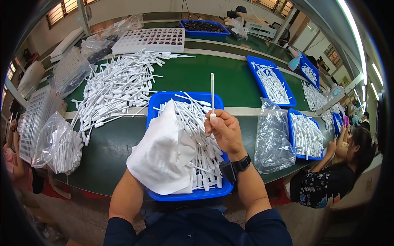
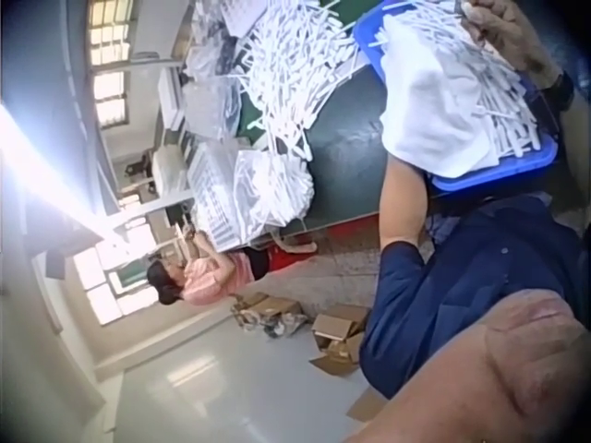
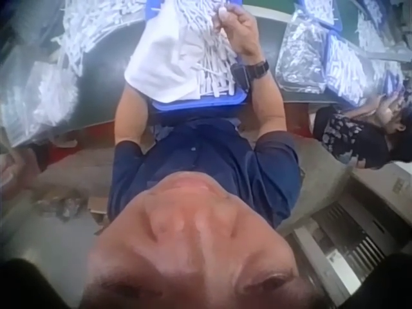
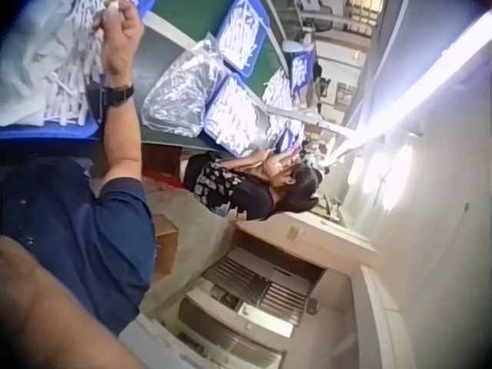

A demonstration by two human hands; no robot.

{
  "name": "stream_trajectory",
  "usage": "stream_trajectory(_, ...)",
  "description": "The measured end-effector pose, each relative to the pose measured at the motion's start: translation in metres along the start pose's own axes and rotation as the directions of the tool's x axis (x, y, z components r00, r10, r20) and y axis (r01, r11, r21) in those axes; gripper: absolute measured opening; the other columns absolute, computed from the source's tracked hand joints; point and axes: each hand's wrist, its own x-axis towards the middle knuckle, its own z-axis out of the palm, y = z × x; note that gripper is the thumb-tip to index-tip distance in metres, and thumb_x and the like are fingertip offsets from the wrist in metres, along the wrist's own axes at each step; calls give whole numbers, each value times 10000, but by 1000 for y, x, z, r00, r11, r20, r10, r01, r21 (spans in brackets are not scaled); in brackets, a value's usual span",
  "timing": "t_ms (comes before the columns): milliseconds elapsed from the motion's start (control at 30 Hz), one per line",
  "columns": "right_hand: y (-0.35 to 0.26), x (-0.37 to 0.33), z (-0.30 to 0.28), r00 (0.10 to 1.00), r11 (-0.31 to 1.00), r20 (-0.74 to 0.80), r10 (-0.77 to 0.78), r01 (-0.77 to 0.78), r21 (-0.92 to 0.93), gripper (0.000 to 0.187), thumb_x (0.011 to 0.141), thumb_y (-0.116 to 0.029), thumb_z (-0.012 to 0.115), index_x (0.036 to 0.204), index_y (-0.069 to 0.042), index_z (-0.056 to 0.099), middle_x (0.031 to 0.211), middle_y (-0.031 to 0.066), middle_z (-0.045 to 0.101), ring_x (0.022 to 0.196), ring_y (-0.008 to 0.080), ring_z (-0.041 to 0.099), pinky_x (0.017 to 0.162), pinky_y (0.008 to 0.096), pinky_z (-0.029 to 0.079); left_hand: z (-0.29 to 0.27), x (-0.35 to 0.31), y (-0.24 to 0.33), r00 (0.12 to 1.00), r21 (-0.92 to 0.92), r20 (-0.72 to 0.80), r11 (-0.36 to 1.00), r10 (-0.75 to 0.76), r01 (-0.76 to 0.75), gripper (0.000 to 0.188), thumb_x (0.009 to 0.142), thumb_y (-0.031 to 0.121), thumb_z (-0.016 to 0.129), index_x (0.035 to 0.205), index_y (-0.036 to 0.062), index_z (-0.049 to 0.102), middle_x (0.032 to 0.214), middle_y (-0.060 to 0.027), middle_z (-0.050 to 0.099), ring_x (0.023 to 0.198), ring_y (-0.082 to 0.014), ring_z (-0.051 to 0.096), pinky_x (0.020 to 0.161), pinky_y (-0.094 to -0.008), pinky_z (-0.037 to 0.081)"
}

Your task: Cleaning and sorting industrial cotton swabs at a manual workstation using a cloth.

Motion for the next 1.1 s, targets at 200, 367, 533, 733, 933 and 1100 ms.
stream_trajectory(200, 1, 0, -2, 1000, 1000, 17, -25, 25, -7, 238, 1001, -184, 616, 1113, 25, 627, 801, 72, 625, 717, 143, 591, 655, 267, 479, -1, 3, 4, 999, -49, -4, 998, -35, 35, 749, 745, 81, 707, 1387, -131, 383, 952, -202, 563, 899, -363, 542, 821, -384, 457)
stream_trajectory(367, -1, -2, 1, 998, 994, -26, -50, 47, -100, 239, 1006, -173, 610, 1136, 27, 625, 792, 78, 636, 690, 136, 604, 628, 259, 485, 3, 10, 2, 999, -160, 40, 987, -4, 10, 729, 757, 82, 710, 1377, -127, 386, 922, -192, 556, 869, -353, 543, 791, -379, 459)
stream_trajectory(533, -44, 12, 20, 955, 966, -284, -85, 9, -258, 266, 1019, -197, 603, 1173, 18, 626, 774, 69, 648, 615, 123, 623, 531, 227, 481, -5, 8, 7, 999, -166, 31, 985, -38, 42, 710, 770, 82, 714, 1367, -123, 390, 893, -182, 549, 839, -342, 544, 761, -375, 462)
stream_trajectory(733, -108, 70, -158, 841, 494, -468, -272, -295, -818, 353, 981, -243, 627, 1183, 46, 637, 683, 84, 668, 517, 139, 629, 479, 279, 504, -8, 5, 12, 992, -196, 2, 972, -130, 127, 686, 784, 84, 718, 1355, -118, 395, 858, -169, 541, 804, -330, 545, 726, -369, 464)
stream_trajectory(933, -118, 100, -296, 802, -23, -442, -402, -491, -871, 310, 920, -169, 585, 1101, 64, 681, 805, 206, 717, 706, 323, 719, 637, 414, 569, 14, -2, -46, 982, -137, -175, 986, 70, -95, 428, 788, 69, 669, 1136, -50, 450, 866, -207, 527, 861, -358, 548, 748, -375, 455)
stream_trajectory(1100, -51, 215, -217, 975, -319, 0, -223, -73, -945, 275, 888, -148, 595, 1103, -5, 688, 1036, 259, 703, 997, 467, 653, 918, 514, 521, -2, -2, -54, 998, -153, -50, 987, 40, -47, 425, 801, 52, 657, 1158, -49, 447, 892, -191, 544, 899, -337, 557, 781, -361, 457)
